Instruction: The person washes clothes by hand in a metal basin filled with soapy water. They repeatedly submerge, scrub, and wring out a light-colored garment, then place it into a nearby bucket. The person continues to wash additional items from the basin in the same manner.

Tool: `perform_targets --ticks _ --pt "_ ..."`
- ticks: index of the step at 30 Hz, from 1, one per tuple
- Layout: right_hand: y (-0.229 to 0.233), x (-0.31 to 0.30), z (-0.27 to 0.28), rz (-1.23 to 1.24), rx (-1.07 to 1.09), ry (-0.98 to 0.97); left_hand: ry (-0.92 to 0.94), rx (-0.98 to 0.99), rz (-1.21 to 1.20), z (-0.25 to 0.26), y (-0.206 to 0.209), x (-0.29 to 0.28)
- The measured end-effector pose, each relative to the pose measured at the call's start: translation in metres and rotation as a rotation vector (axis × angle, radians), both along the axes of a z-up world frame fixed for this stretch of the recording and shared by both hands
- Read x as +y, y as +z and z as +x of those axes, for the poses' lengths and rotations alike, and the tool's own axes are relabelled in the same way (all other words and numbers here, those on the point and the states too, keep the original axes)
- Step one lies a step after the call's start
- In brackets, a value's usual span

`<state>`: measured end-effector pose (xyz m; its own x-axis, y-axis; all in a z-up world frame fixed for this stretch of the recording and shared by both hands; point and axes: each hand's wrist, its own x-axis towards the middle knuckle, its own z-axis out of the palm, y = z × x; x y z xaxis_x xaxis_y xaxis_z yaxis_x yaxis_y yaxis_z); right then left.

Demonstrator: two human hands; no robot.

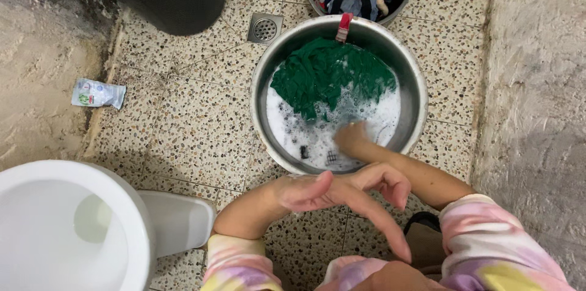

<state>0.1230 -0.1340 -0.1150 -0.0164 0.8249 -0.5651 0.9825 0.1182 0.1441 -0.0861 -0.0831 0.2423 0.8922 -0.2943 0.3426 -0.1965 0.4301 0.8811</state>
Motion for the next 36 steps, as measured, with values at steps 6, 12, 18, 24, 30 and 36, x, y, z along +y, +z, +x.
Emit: perform_targets --ticks 6,12,18,24,30,36 --pt "0.055 0.020 0.031 -0.236 0.640 -0.096 0.069 0.069 -0.162 0.019 -0.038 0.014" --pt "0.159 0.055 0.057 0.069 1.162 -0.215 0.972 0.131 0.616 0.067 -0.157 0.102" --pt "0.256 0.052 0.061 0.692 1.551 -0.280 0.717 0.432 0.276 0.063 -0.266 0.134" --pt "0.287 0.048 0.055 0.970 1.597 -0.384 0.851 0.326 0.047 0.061 -0.245 0.132" --pt "0.263 0.058 0.041 0.905 1.681 -0.515 0.890 0.111 0.101 0.079 -0.186 0.109" --pt "0.233 0.063 0.042 0.994 1.672 -0.570 1.370 0.183 0.674 0.089 -0.159 0.089"
